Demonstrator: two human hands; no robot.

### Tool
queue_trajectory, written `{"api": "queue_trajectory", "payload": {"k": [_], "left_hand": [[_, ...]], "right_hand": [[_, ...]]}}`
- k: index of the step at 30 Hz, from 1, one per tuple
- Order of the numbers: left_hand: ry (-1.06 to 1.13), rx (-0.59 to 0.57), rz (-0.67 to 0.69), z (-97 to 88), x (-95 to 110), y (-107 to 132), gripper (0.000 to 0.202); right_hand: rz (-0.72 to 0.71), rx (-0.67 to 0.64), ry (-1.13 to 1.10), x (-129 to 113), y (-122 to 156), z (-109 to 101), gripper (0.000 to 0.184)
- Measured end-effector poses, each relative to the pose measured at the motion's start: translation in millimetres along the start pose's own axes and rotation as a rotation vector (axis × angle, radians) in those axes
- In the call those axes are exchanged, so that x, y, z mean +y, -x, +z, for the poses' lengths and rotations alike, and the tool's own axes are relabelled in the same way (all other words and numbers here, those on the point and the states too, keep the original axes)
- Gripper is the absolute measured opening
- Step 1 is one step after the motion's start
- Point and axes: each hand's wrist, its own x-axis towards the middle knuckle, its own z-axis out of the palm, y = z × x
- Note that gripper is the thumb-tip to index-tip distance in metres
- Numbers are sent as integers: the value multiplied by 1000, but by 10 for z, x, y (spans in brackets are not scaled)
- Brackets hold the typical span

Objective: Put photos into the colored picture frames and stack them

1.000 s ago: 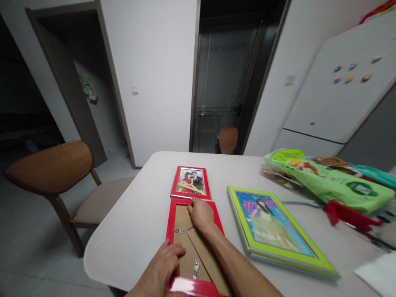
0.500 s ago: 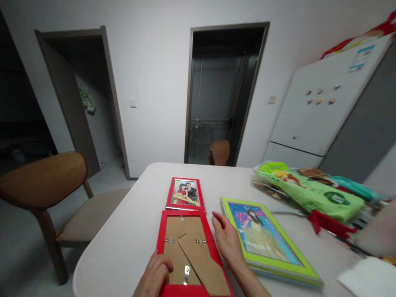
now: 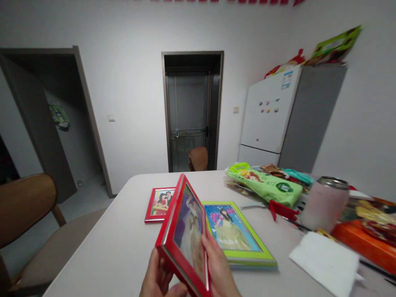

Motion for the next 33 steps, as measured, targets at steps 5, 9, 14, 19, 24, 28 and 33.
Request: {"api": "queue_trajectory", "payload": {"k": [5,9,14,19,24,28,33], "left_hand": [[49,-99,-203,275,-15,-313,58],[-250,-131,-224,352,-434,-447,42],[-540,-140,-206,416,-757,-460,37],[-814,-193,-228,302,-779,-510,46],[-1152,-173,-165,-243,-557,-897,57],[-1388,-181,-120,-699,-336,-1211,58],[-1542,-266,-87,-812,-112,-1090,50]], "right_hand": [[18,67,401,-681,-444,-862,49],[-116,149,904,-842,-767,-1390,43],[-159,211,1078,-780,-920,-1636,40],[-214,267,1213,-790,-945,-1606,32],[-365,235,1262,-700,-716,-950,40],[-485,-201,1163,-235,-325,-125,38],[-362,-157,1228,342,-270,190,48]]}}
